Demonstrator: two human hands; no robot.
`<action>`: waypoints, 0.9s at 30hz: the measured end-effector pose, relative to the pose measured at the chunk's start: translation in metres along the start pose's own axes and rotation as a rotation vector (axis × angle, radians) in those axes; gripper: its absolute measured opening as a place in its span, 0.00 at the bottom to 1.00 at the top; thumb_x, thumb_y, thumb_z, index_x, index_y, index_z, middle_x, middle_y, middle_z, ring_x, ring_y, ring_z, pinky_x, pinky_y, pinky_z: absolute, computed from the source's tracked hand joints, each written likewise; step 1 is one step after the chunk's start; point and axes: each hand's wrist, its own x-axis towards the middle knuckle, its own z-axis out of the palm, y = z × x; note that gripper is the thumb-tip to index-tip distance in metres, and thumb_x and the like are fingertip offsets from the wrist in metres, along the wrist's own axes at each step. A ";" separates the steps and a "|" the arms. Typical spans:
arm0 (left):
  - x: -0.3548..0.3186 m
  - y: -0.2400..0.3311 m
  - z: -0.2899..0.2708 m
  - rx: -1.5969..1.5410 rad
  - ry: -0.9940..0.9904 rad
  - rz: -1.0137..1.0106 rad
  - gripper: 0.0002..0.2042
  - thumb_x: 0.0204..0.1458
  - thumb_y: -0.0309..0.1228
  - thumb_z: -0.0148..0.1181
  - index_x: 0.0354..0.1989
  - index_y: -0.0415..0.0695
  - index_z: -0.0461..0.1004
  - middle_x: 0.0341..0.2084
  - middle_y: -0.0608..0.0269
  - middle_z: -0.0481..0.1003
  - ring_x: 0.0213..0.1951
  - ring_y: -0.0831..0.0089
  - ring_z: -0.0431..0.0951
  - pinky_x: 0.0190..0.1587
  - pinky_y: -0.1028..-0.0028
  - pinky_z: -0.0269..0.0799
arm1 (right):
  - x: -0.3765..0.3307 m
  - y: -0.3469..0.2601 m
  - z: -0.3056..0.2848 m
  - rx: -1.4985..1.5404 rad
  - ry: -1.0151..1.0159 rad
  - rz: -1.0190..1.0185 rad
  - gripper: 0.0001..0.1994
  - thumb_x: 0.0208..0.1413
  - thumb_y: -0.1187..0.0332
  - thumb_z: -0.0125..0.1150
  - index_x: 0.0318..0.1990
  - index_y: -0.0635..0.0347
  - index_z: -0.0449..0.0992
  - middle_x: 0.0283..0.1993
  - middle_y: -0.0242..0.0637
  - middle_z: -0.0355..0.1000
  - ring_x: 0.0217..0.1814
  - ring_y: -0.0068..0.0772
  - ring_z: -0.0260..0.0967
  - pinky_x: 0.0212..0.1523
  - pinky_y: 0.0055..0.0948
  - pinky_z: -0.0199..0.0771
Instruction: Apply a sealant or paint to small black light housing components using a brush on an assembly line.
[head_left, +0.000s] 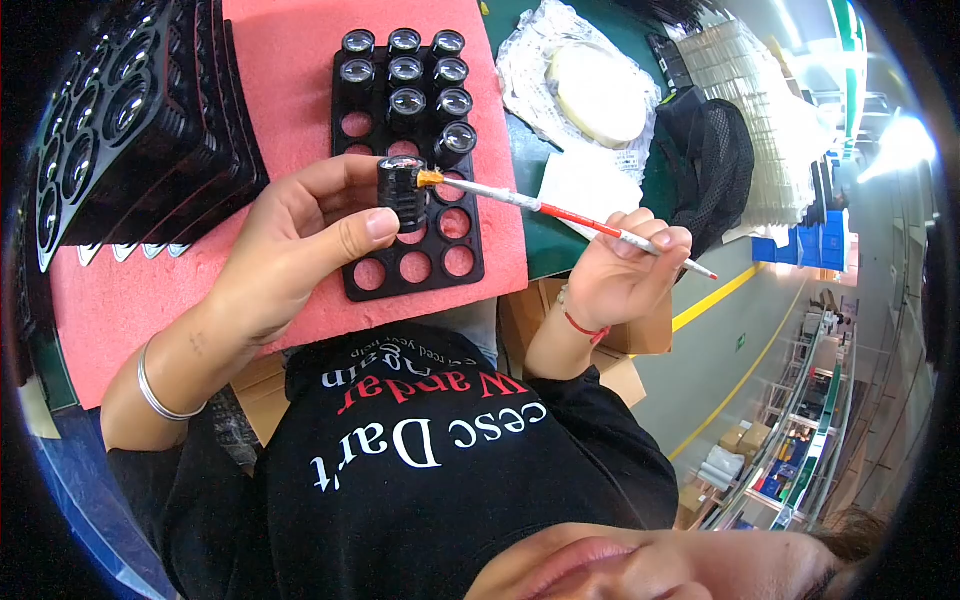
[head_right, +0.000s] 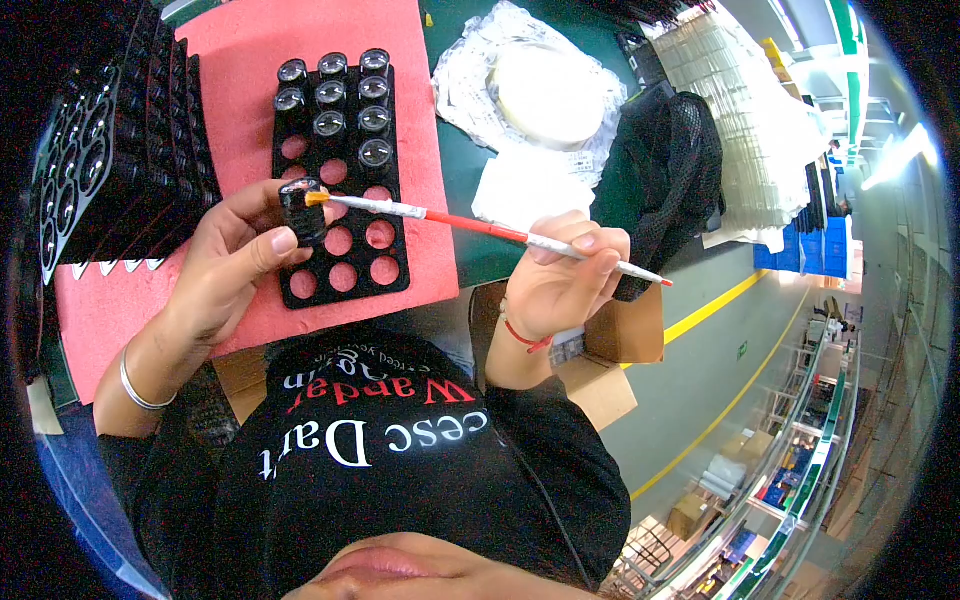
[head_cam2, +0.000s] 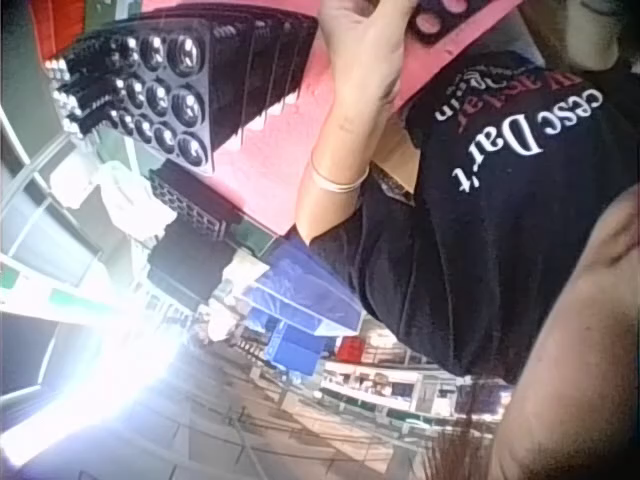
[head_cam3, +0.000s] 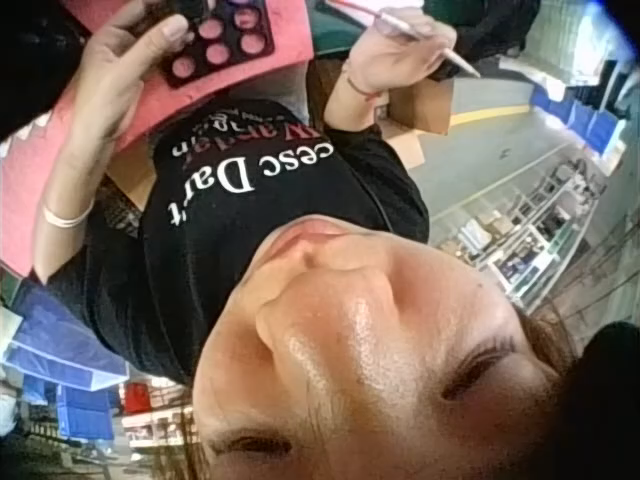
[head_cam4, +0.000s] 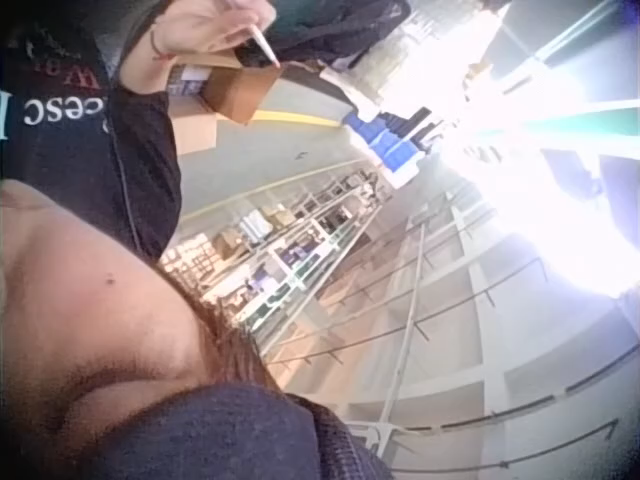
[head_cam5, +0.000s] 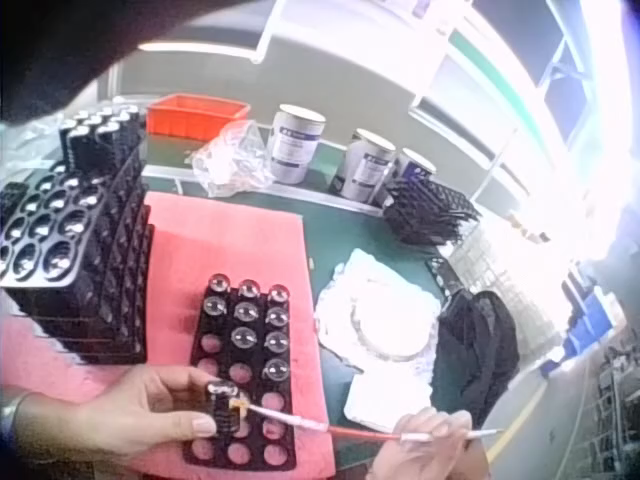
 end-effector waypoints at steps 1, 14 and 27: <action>0.000 0.000 -0.001 0.009 -0.015 -0.008 0.20 0.44 0.33 0.55 0.46 0.41 0.63 0.40 0.61 0.70 0.41 0.78 0.69 0.42 0.79 0.65 | 0.000 0.000 -0.001 -0.003 0.001 -0.001 0.11 0.56 0.63 0.43 0.26 0.58 0.65 0.17 0.30 0.61 0.19 0.19 0.49 0.23 0.18 0.49; 0.000 0.000 -0.002 -0.002 -0.028 -0.010 0.20 0.46 0.33 0.54 0.47 0.40 0.62 0.42 0.61 0.69 0.42 0.79 0.68 0.42 0.80 0.65 | -0.002 -0.001 -0.003 0.066 0.058 -0.053 0.12 0.58 0.61 0.36 0.27 0.57 0.58 0.15 0.31 0.55 0.16 0.20 0.48 0.19 0.19 0.47; 0.000 0.002 0.001 -0.042 0.006 -0.002 0.18 0.46 0.29 0.54 0.46 0.39 0.63 0.40 0.62 0.68 0.40 0.79 0.68 0.41 0.80 0.65 | -0.001 -0.003 -0.012 -0.090 -0.018 -0.126 0.11 0.57 0.62 0.35 0.27 0.58 0.58 0.15 0.31 0.55 0.17 0.21 0.48 0.17 0.18 0.48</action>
